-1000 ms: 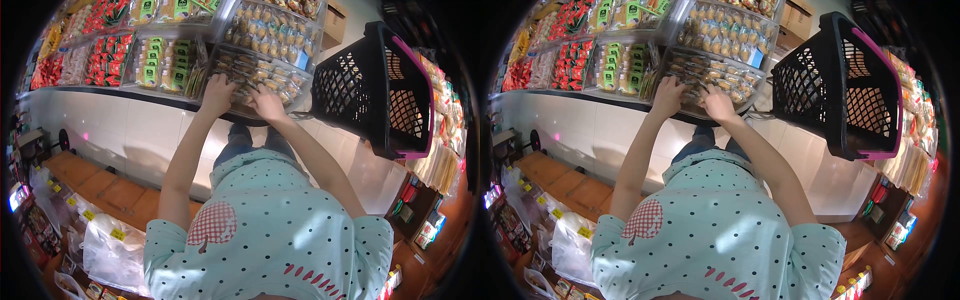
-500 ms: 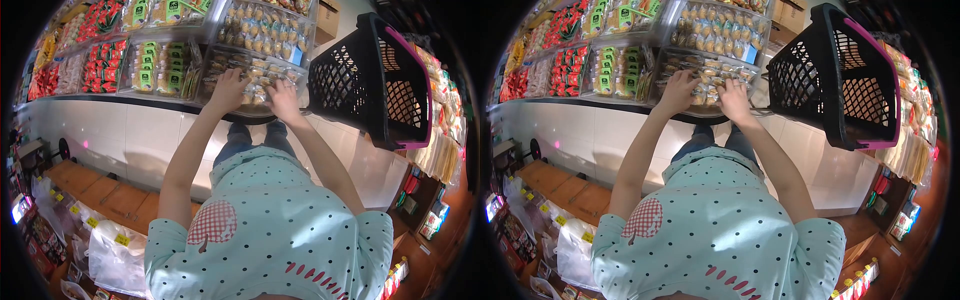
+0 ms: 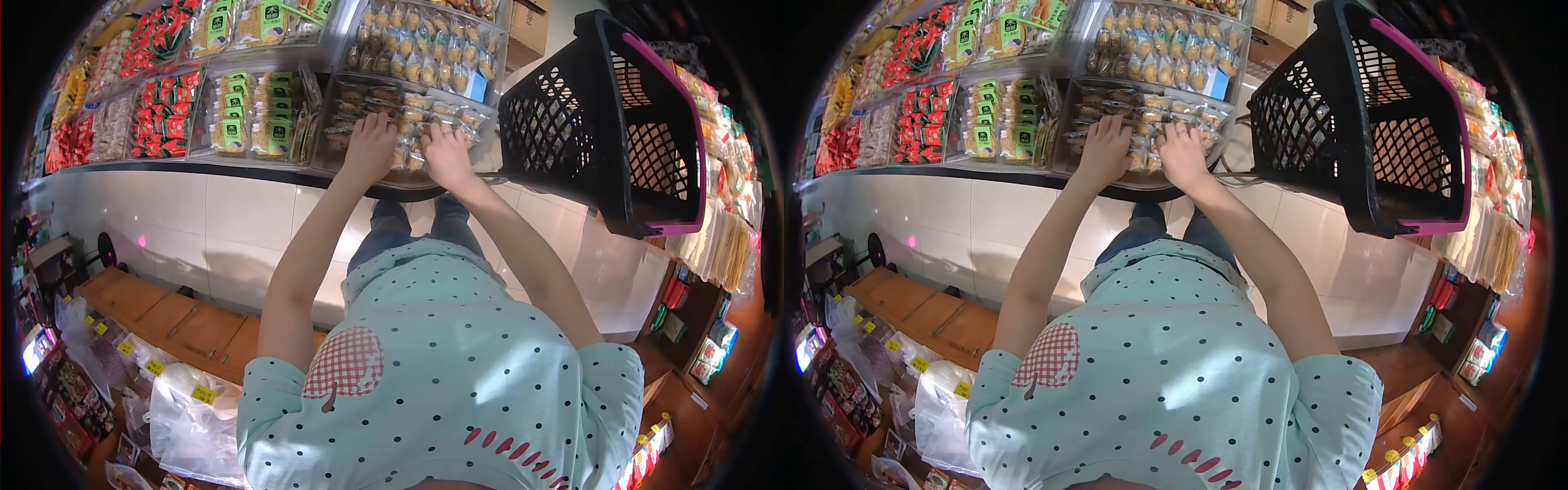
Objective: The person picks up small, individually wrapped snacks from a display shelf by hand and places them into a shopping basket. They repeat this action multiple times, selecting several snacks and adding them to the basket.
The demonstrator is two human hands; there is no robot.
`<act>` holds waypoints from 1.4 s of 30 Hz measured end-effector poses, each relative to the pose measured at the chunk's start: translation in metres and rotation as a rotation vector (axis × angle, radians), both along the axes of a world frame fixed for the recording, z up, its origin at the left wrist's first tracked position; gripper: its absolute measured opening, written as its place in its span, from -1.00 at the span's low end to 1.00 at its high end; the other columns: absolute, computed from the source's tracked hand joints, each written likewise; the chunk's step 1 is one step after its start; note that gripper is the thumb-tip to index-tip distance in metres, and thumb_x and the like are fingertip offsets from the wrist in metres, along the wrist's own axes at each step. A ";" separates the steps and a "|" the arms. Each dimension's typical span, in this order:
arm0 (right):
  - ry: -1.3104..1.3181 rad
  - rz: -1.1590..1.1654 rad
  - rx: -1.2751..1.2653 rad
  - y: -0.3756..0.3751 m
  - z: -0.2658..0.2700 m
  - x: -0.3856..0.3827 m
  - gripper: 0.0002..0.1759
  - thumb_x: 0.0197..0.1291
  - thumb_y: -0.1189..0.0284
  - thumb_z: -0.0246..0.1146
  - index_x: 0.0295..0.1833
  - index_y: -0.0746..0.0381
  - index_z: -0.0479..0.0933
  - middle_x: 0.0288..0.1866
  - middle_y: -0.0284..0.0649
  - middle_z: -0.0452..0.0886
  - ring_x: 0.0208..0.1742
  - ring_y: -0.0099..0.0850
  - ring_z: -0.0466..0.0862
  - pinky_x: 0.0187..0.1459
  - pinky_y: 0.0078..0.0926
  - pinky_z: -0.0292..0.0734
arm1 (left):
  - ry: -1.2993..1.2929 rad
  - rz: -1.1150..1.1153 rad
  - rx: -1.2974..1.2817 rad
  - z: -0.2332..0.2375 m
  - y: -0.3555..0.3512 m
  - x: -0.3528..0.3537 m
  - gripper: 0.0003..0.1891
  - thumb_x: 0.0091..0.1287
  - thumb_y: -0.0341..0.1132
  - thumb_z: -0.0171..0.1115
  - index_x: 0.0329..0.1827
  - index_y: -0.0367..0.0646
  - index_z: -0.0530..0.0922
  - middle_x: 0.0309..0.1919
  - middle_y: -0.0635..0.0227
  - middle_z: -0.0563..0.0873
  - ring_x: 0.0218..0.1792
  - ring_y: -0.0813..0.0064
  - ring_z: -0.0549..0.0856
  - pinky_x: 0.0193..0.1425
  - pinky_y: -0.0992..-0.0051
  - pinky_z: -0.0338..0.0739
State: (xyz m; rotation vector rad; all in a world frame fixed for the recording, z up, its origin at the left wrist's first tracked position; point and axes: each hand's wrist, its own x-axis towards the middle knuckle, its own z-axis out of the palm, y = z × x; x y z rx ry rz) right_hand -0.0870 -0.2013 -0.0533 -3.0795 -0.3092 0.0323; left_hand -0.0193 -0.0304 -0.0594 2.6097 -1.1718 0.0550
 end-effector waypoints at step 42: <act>0.017 -0.352 0.433 -0.396 0.258 -0.130 -0.59 0.18 0.25 0.26 0.02 0.33 0.49 -0.17 -0.05 0.58 -0.13 -0.12 0.61 -0.09 -0.27 0.51 | 0.168 -0.132 -0.785 0.227 -0.282 -0.077 -0.81 0.03 -0.60 0.25 -0.28 -0.22 0.58 -0.27 0.26 0.64 -0.16 0.24 0.55 -0.06 0.36 0.39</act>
